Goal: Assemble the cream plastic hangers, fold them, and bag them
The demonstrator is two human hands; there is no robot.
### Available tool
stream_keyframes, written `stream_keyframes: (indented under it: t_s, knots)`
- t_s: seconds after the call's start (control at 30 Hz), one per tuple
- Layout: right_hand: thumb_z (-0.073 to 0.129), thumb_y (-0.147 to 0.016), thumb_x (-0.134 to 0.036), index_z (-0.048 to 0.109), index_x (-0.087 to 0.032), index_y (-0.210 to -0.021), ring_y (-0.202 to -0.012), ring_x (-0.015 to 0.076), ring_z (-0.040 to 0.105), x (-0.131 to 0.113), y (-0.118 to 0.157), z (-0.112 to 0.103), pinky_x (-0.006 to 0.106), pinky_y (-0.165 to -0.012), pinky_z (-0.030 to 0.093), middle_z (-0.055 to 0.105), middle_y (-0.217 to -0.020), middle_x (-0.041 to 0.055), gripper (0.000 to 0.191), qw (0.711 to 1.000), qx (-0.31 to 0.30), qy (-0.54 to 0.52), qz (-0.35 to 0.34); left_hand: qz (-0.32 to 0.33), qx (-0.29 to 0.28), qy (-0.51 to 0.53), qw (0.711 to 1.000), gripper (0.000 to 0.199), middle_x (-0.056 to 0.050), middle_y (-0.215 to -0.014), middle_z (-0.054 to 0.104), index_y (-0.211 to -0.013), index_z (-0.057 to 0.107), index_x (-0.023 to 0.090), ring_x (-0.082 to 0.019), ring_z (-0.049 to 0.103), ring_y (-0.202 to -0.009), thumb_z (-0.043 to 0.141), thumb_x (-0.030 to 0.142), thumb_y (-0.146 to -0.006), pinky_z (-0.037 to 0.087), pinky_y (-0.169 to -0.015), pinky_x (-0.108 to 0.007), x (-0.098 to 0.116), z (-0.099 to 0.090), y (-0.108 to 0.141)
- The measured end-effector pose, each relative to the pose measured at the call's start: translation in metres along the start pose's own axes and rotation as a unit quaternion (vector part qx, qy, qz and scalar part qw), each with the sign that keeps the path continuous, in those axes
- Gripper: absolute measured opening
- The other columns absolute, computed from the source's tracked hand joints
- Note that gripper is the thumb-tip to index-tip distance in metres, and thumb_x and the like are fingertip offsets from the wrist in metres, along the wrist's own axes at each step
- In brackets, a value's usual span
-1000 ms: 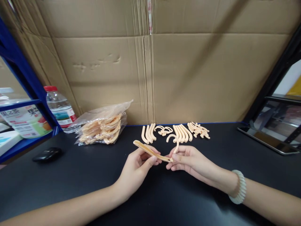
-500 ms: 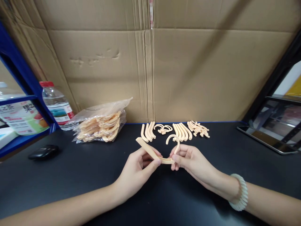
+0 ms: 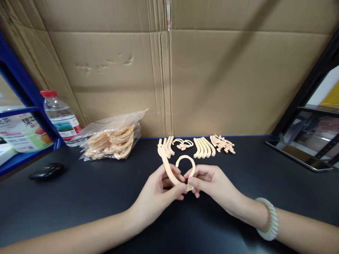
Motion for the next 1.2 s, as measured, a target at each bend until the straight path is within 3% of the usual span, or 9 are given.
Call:
stream_keyframes:
  t_s: [0.17,0.27,0.33,0.47,0.57,0.77,0.9,1.0,1.2]
  knots:
    - [0.075,-0.073,-0.039,0.068,-0.014,-0.097,-0.063,0.0149,0.063,-0.001,-0.008,-0.007,0.030,-0.060,0.052,0.068,-0.075,0.0044,0.035,0.998,-0.048,0.034,-0.004,-0.028,0.010,0.025,0.999,0.032,-0.003,-0.076,0.069,-0.087,0.056,0.014,-0.016,0.067,-0.075,0.080,0.028,-0.071,0.056,-0.073,-0.028,-0.001,0.000,0.000]
    - [0.065,-0.083,-0.039,0.065,-0.016,-0.109,-0.065,0.0154,0.061,-0.015,-0.022,-0.036,0.032,-0.061,0.052,0.067,-0.080,0.0046,0.035,0.980,0.008,0.177,-0.090,-0.037,0.042,0.049,0.997,0.034,-0.002,-0.075,0.070,-0.089,0.058,0.014,-0.015,0.067,-0.073,0.081,0.028,-0.069,0.056,-0.076,-0.029,-0.001,-0.004,-0.001]
    - [0.058,-0.088,-0.035,0.066,-0.019,-0.109,-0.076,0.0187,0.061,-0.028,-0.028,-0.053,0.037,-0.071,0.052,0.067,-0.086,0.0063,0.027,0.926,0.051,0.326,-0.182,-0.039,0.050,0.059,0.996,0.035,-0.003,-0.076,0.071,-0.090,0.059,0.014,-0.015,0.066,-0.074,0.082,0.027,-0.068,0.056,-0.076,-0.027,0.000,-0.005,-0.001]
    - [0.059,-0.088,-0.023,0.069,-0.020,-0.105,-0.105,0.0274,0.054,-0.032,-0.038,-0.061,0.047,-0.091,0.046,0.064,-0.107,0.0114,0.020,0.759,0.048,0.574,-0.304,-0.050,0.065,0.064,0.995,0.037,-0.003,-0.077,0.071,-0.092,0.062,0.012,-0.014,0.066,-0.075,0.084,0.024,-0.065,0.055,-0.074,-0.023,-0.001,-0.007,0.000]
    - [0.058,-0.088,-0.018,0.071,-0.018,-0.096,-0.106,0.0275,0.053,-0.022,-0.047,-0.061,0.046,-0.092,0.046,0.063,-0.109,0.0127,0.016,0.717,0.041,0.628,-0.301,-0.052,0.067,0.064,0.994,0.038,-0.003,-0.076,0.071,-0.092,0.063,0.012,-0.014,0.065,-0.075,0.085,0.024,-0.063,0.055,-0.073,-0.023,-0.002,-0.006,-0.001]
    - [0.055,-0.090,-0.022,0.071,-0.020,-0.088,-0.092,0.0207,0.057,-0.031,-0.047,-0.060,0.036,-0.080,0.049,0.058,-0.104,0.0096,0.016,0.799,0.083,0.504,-0.317,-0.047,0.064,0.062,0.995,0.036,-0.003,-0.076,0.071,-0.093,0.062,0.012,-0.013,0.064,-0.074,0.083,0.027,-0.067,0.052,-0.073,-0.023,-0.003,-0.007,-0.003]
    - [0.053,-0.092,-0.033,0.069,-0.020,-0.097,-0.064,0.0146,0.053,-0.051,-0.025,-0.067,0.029,-0.059,0.044,0.055,-0.074,0.0022,0.021,0.860,0.217,0.360,-0.287,-0.035,0.059,0.063,0.996,0.032,-0.002,-0.078,0.070,-0.091,0.062,0.013,-0.012,0.063,-0.078,0.082,0.025,-0.068,0.049,-0.078,-0.023,-0.003,-0.009,-0.002]
    - [0.049,-0.094,-0.038,0.064,-0.020,-0.104,-0.048,0.0113,0.051,-0.051,-0.011,-0.056,0.026,-0.052,0.041,0.050,-0.054,-0.0049,0.025,0.928,0.191,0.217,-0.236,-0.029,0.055,0.066,0.996,0.029,-0.001,-0.076,0.069,-0.088,0.062,0.014,-0.011,0.061,-0.075,0.082,0.025,-0.069,0.048,-0.075,-0.022,-0.002,-0.009,-0.001]
    - [0.065,-0.084,-0.044,0.066,-0.017,-0.103,-0.071,0.0154,0.068,-0.024,-0.001,-0.029,0.023,-0.056,0.046,0.071,-0.096,0.0097,0.033,0.992,0.108,-0.020,-0.067,-0.024,0.057,0.056,0.997,0.027,0.001,-0.074,0.067,-0.087,0.064,0.014,-0.011,0.060,-0.071,0.081,0.025,-0.070,0.048,-0.071,-0.021,0.000,-0.008,-0.001]
Point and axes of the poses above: each hand's wrist, its own y-axis away from the middle knuckle, its own z-axis out of the palm, x = y × z, the point moved 6 cm from there along -y, towards the middle knuckle
